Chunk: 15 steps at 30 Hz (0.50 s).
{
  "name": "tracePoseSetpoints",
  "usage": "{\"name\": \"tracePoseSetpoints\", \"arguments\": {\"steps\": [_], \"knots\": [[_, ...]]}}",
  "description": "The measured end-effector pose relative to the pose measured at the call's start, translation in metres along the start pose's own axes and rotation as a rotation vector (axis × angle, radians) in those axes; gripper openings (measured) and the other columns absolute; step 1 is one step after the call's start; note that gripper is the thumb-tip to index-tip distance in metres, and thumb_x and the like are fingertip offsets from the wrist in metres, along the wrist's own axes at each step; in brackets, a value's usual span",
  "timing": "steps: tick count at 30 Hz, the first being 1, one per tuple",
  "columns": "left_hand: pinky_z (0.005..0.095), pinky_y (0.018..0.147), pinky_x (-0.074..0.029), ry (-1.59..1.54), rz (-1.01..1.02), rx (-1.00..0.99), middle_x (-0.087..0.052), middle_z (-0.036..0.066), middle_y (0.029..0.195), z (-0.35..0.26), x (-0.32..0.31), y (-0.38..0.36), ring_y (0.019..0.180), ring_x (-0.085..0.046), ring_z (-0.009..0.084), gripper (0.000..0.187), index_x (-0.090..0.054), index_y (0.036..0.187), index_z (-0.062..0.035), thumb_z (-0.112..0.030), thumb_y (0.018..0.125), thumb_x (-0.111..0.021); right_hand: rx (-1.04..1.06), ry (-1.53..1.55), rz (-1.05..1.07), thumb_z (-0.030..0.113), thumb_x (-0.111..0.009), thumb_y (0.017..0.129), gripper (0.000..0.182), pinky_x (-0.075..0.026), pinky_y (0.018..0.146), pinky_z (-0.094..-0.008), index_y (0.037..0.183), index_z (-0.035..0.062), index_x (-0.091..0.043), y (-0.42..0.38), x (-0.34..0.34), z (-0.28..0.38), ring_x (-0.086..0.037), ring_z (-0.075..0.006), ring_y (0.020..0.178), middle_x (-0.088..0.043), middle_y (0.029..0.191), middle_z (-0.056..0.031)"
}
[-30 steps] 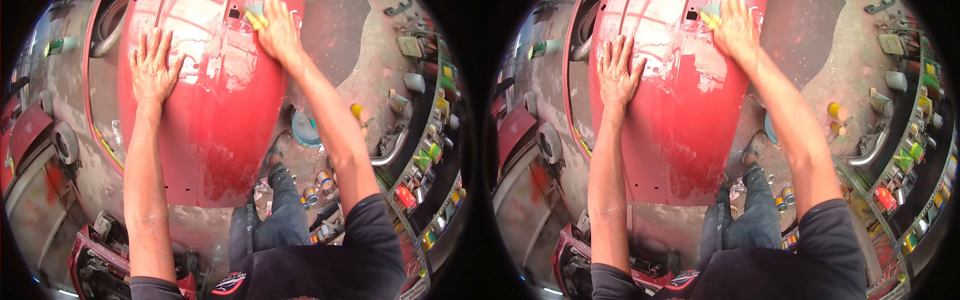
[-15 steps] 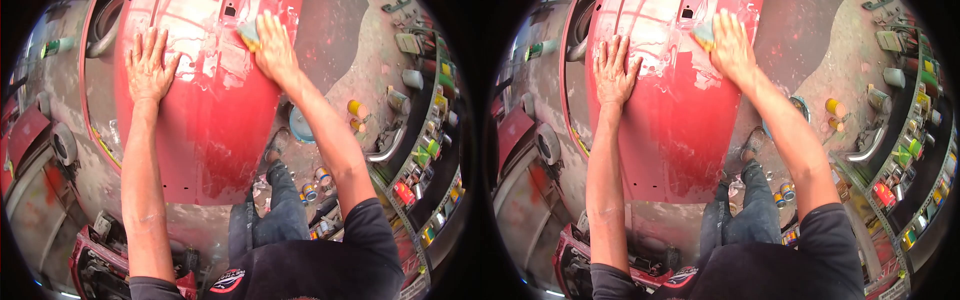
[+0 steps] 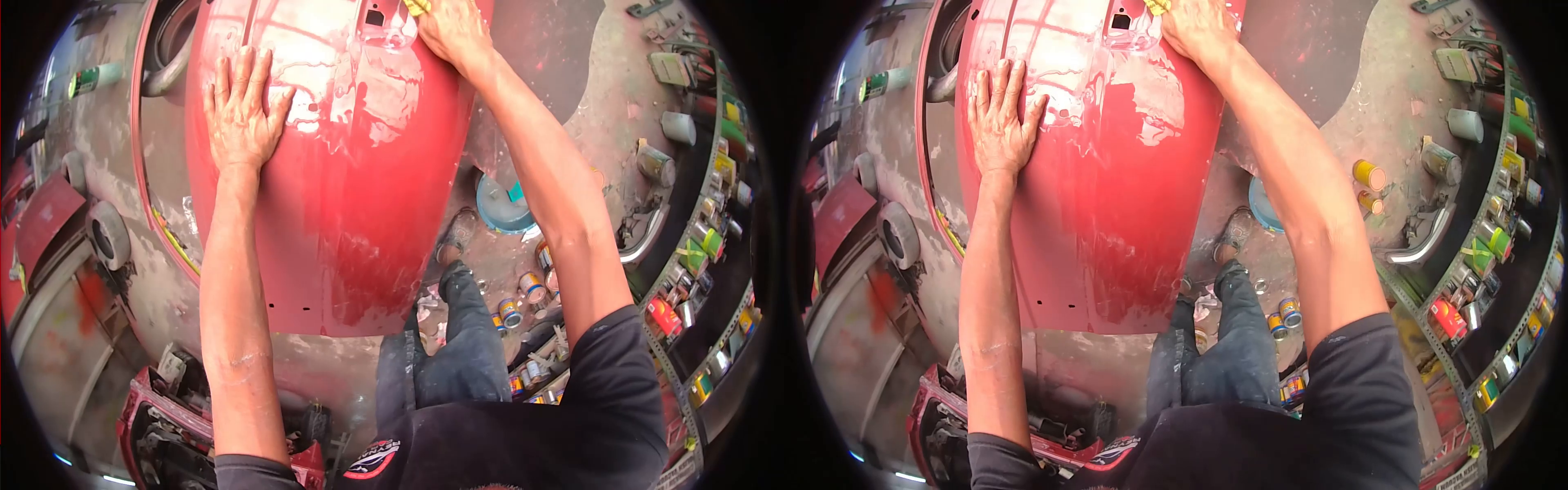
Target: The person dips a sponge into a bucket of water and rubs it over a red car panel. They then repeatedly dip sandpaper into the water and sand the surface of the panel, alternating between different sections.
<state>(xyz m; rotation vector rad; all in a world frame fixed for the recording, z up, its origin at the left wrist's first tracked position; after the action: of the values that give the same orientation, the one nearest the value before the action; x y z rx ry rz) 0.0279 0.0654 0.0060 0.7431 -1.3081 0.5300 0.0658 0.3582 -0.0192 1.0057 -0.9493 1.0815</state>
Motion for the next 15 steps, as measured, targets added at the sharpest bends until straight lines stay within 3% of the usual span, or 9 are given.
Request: {"name": "tracePoseSetpoints", "arguments": {"steps": [3,4,6,10,12,13,15], "knots": [[0.0519,0.124,-0.022,0.003,0.020,-0.001,-0.036,-0.003,0.166,-0.001,0.001,0.000,0.155,-0.029,0.0297,0.067,-0.042,0.158,-0.0305,-0.060,0.099,-0.054,-0.063,0.093,-0.069,0.011,-0.060,0.089,0.052,-0.045,0.107,-0.0522,0.137,-0.0085,-0.051,-0.026,-0.013,-0.003,-0.053,-0.0490,0.128,-0.053,0.142,-0.0316],[0.0519,0.124,-0.022,0.008,0.025,0.002,-0.036,-0.003,0.167,0.000,0.001,0.000,0.155,-0.029,0.0296,0.067,-0.042,0.158,-0.0303,-0.060,0.099,-0.054,-0.016,-0.006,-0.177,0.009,-0.060,0.089,0.051,-0.045,0.108,-0.0521,0.136,-0.0084,-0.052,-0.050,0.003,0.018,-0.052,-0.0490,0.130,-0.053,0.143,-0.0303],[0.0532,0.124,-0.022,0.016,0.048,0.030,-0.034,-0.003,0.167,0.000,0.000,0.000,0.155,-0.027,0.0294,0.068,-0.041,0.159,-0.0299,-0.059,0.099,-0.054,0.040,0.098,-0.260,0.008,-0.061,0.088,0.051,-0.044,0.108,-0.0528,0.136,-0.0081,-0.052,-0.082,0.005,0.030,-0.052,-0.0489,0.130,-0.054,0.142,-0.0297],[0.0539,0.124,-0.022,-0.012,0.028,0.017,-0.034,-0.003,0.167,0.002,-0.002,-0.004,0.155,-0.027,0.0299,0.068,-0.041,0.159,-0.0295,-0.058,0.099,-0.054,-0.007,0.130,-0.065,0.008,-0.059,0.090,0.061,-0.040,0.116,-0.0515,0.147,-0.0073,-0.045,-0.025,-0.008,-0.008,-0.046,-0.0474,0.138,-0.048,0.149,-0.0322],[0.0538,0.124,-0.022,-0.005,0.021,0.002,-0.035,-0.003,0.167,0.001,-0.001,-0.001,0.155,-0.027,0.0301,0.068,-0.041,0.159,-0.0296,-0.059,0.099,-0.054,0.018,0.296,-0.218,0.028,-0.058,0.097,0.031,-0.055,0.086,-0.0508,0.113,0.0056,-0.072,0.020,0.020,-0.016,-0.066,-0.0458,0.100,-0.069,0.108,-0.0261],[0.0539,0.124,-0.023,0.010,0.041,0.010,-0.036,-0.003,0.166,-0.002,0.002,0.001,0.155,-0.027,0.0304,0.069,-0.041,0.159,-0.0298,-0.059,0.098,-0.055,0.144,0.309,-0.373,0.026,-0.056,0.098,0.030,-0.057,0.079,-0.0504,0.108,0.0034,-0.073,0.019,0.034,-0.007,-0.068,-0.0451,0.093,-0.071,0.101,-0.0261],[0.0539,0.124,-0.023,0.003,0.034,0.001,-0.035,-0.003,0.167,-0.001,0.000,-0.001,0.155,-0.027,0.0300,0.069,-0.041,0.159,-0.0299,-0.059,0.098,-0.055,0.015,0.095,-0.161,0.014,-0.058,0.093,0.046,-0.044,0.105,-0.0510,0.135,-0.0031,-0.053,-0.012,0.012,0.002,-0.052,-0.0468,0.125,-0.053,0.135,-0.0306]]}}
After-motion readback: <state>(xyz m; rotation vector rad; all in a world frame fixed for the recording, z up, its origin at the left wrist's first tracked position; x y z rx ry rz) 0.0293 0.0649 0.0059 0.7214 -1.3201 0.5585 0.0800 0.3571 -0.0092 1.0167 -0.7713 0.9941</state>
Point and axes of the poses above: each hand's wrist, its own y-axis towards the middle knuckle, its own x-axis out of the back of the hand, z = x × y, the point moved 8 cm from there along y, towards the middle knuckle
